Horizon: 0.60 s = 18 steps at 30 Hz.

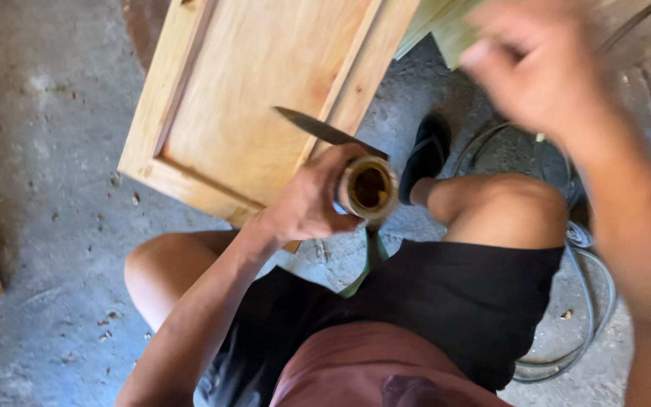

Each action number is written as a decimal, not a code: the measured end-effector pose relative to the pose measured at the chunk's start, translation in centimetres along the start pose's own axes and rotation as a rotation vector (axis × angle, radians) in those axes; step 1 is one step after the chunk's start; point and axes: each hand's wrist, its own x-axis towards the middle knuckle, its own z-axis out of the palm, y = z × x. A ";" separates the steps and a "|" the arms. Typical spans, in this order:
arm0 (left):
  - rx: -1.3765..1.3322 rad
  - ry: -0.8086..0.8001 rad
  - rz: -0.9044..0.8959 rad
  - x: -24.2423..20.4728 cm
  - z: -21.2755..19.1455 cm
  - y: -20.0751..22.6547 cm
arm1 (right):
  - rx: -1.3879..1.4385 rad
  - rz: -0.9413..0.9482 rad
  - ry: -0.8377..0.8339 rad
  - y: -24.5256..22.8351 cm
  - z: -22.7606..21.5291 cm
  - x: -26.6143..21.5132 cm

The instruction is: The person applies a wood finish to a wooden furniture piece using a small brush. They repeatedly dip the brush into a can and spread the finish across the surface and edges of the furniture.

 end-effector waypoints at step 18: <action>0.282 0.551 0.048 -10.1 -5.1 -2.1 | -0.494 -0.272 -0.135 -26.4 5.2 3.0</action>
